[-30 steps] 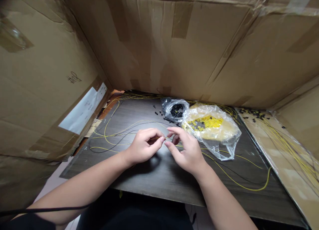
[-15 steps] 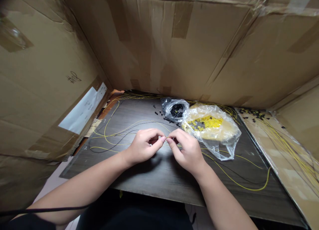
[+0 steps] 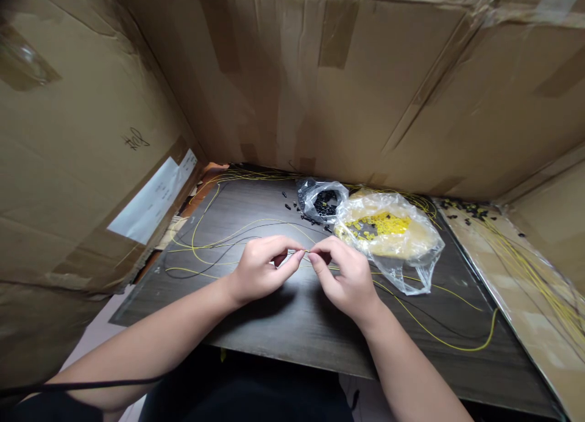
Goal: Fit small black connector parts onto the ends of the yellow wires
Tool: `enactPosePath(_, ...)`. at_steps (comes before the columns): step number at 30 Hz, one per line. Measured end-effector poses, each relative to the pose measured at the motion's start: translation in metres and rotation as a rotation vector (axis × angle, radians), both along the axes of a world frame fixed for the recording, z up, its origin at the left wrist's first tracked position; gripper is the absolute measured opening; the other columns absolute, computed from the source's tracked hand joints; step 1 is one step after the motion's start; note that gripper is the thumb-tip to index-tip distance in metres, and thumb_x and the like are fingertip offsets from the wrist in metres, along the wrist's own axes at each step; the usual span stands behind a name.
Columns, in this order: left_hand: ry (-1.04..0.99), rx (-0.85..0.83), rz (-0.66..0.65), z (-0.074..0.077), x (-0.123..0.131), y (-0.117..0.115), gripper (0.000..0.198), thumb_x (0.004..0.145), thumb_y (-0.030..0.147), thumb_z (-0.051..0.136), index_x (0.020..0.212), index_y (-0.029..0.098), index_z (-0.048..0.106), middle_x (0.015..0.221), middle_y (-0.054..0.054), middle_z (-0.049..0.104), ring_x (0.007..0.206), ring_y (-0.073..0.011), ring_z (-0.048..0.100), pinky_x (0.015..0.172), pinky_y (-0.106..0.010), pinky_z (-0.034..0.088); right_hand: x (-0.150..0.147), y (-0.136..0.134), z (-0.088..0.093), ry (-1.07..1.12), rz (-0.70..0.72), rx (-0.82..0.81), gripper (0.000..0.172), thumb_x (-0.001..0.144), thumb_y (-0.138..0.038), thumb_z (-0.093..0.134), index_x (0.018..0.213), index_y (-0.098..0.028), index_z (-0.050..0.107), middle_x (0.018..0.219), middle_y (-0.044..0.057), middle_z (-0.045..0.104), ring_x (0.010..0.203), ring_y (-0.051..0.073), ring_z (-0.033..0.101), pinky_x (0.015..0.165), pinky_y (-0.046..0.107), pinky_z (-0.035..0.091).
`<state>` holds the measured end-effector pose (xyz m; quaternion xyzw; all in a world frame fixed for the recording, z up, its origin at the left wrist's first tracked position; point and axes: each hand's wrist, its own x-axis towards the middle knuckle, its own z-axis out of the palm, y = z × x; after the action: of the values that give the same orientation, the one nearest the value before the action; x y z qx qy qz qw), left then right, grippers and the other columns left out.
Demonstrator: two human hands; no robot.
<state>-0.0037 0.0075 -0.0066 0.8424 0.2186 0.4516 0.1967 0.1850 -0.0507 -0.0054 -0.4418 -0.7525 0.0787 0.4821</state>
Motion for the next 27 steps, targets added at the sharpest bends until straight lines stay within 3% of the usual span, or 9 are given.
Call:
enactPosePath(7, 0.043, 0.276, 0.054, -0.0008, -0.0028, 0.0004, 0.009, 0.091, 0.019, 0.062, 0.093, 0.015, 0.069, 0.070, 0.001, 0.067, 0.052, -0.0074, 0.050, 0.053, -0.022, 0.038, -0.0015, -0.0016, 0.0000, -0.008, -0.016, 0.034, 0.015, 0.089, -0.014, 0.069, 0.101, -0.019, 0.062, 0.084, 0.002, 0.068, 0.068, 0.012, 0.063, 0.065, 0.025, 0.052)
enactPosePath(12, 0.100, 0.373, 0.105, -0.0010, -0.0037, -0.0001, 0.010, 0.091, 0.020, 0.061, 0.093, 0.016, 0.070, 0.067, 0.002, 0.065, 0.052, -0.0084, 0.052, 0.052, -0.024, 0.038, -0.0020, -0.0019, -0.0004, -0.040, -0.034, 0.045, 0.015, 0.090, -0.012, 0.067, 0.103, -0.020, 0.065, 0.089, 0.003, 0.073, 0.074, 0.014, 0.068, 0.069, 0.026, 0.054)
enactPosePath(17, 0.074, 0.338, 0.093, -0.0003, -0.0040, -0.0006, 0.011, 0.092, 0.021, 0.060, 0.094, 0.016, 0.070, 0.067, 0.001, 0.067, 0.052, -0.0076, 0.053, 0.054, -0.022, 0.041, -0.0003, -0.0026, 0.0025, -0.045, -0.002, 0.006, 0.013, 0.092, -0.011, 0.063, 0.101, -0.020, 0.066, 0.090, 0.004, 0.073, 0.076, 0.015, 0.068, 0.070, 0.028, 0.054)
enactPosePath(22, -0.033, 0.188, 0.019, 0.0008, -0.0021, -0.0006, 0.008, 0.092, 0.019, 0.061, 0.093, 0.015, 0.068, 0.072, 0.000, 0.069, 0.054, -0.0063, 0.055, 0.057, -0.019, 0.045, -0.0001, -0.0032, 0.0069, -0.001, 0.038, -0.045, 0.012, 0.094, -0.011, 0.059, 0.099, -0.020, 0.065, 0.089, 0.005, 0.071, 0.078, 0.016, 0.066, 0.072, 0.030, 0.053)
enactPosePath(27, -0.066, 0.160, -0.007, 0.0010, -0.0008, -0.0009, 0.006, 0.090, 0.019, 0.064, 0.091, 0.014, 0.068, 0.073, 0.000, 0.070, 0.053, -0.0058, 0.055, 0.055, -0.019, 0.045, -0.0003, -0.0042, 0.0062, 0.050, 0.054, -0.118, 0.010, 0.096, -0.014, 0.055, 0.090, -0.019, 0.059, 0.076, 0.001, 0.061, 0.067, 0.013, 0.058, 0.063, 0.027, 0.047)
